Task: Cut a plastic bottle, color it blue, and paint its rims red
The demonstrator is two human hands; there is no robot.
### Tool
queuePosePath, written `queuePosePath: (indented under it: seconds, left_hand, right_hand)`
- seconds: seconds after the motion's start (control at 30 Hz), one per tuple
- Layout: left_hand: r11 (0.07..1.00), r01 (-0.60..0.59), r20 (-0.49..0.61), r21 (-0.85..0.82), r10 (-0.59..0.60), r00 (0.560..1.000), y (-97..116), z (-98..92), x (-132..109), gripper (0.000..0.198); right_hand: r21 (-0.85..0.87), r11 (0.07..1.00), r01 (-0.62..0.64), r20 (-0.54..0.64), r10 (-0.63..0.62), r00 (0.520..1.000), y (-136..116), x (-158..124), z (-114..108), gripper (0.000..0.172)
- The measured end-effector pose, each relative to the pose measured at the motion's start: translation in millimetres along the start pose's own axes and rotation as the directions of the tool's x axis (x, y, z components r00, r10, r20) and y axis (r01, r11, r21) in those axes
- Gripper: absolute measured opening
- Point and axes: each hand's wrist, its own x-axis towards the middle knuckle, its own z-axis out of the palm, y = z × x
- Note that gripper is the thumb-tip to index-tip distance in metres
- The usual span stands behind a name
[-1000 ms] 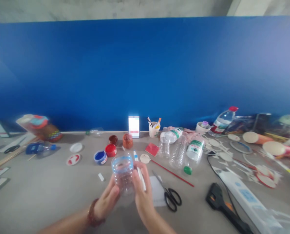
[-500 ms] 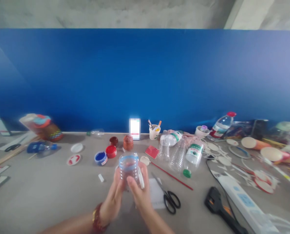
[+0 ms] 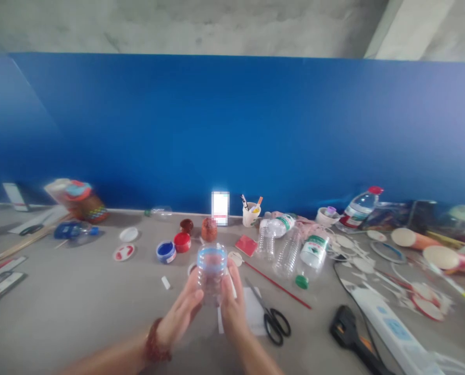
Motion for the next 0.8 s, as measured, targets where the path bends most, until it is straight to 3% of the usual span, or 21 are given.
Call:
queuePosePath:
  seconds: [0.13, 0.2, 0.3, 0.4, 0.47, 0.57, 0.67, 0.8]
  left_hand:
    - [0.997, -0.011, 0.000, -0.074, 0.011, 1.000, 22, -1.4, -2, 0.048]
    - [0.994, 0.012, -0.001, -0.113, -0.012, 1.000, 31, -6.0, -1, 0.044]
    - [0.989, 0.032, -0.006, -0.147, -0.033, 0.999, 36, -17.2, 1, 0.043]
    - [0.987, 0.033, -0.034, -0.159, -0.039, 0.999, 32, -26.7, 1, 0.042]
    - [0.982, 0.040, -0.027, -0.183, -0.045, 0.999, 28, -30.0, 1, 0.040]
    - [0.967, 0.066, 0.000, -0.246, -0.068, 0.998, 22, -31.7, 0, 0.040]
    - [0.940, 0.115, 0.016, -0.320, -0.116, 0.993, 18, -31.9, 1, 0.043]
    - [0.917, 0.163, 0.015, -0.364, -0.170, 0.985, 18, -29.0, -1, 0.044]
  right_hand:
    - [0.003, 1.000, 0.010, -0.020, -0.010, 1.000, -23, 17, -8, 0.038]
    - [0.034, 0.996, 0.086, -0.023, -0.085, 0.996, -41, 26, -15, 0.036]
    - [0.142, 0.971, 0.191, 0.030, -0.197, 0.980, -67, 32, -26, 0.032]
    - [0.177, 0.977, 0.119, 0.159, -0.148, 0.976, -80, 31, -34, 0.020]
    - [0.136, 0.988, 0.078, 0.257, -0.111, 0.960, -81, 30, -36, 0.016]
    - [0.085, 0.990, 0.116, 0.346, -0.138, 0.928, -74, 31, -37, 0.013]
    - [0.093, 0.981, 0.170, 0.318, -0.191, 0.929, -65, 31, -38, 0.013]
    - [0.091, 0.989, 0.116, 0.243, -0.135, 0.960, -54, 24, -40, 0.011]
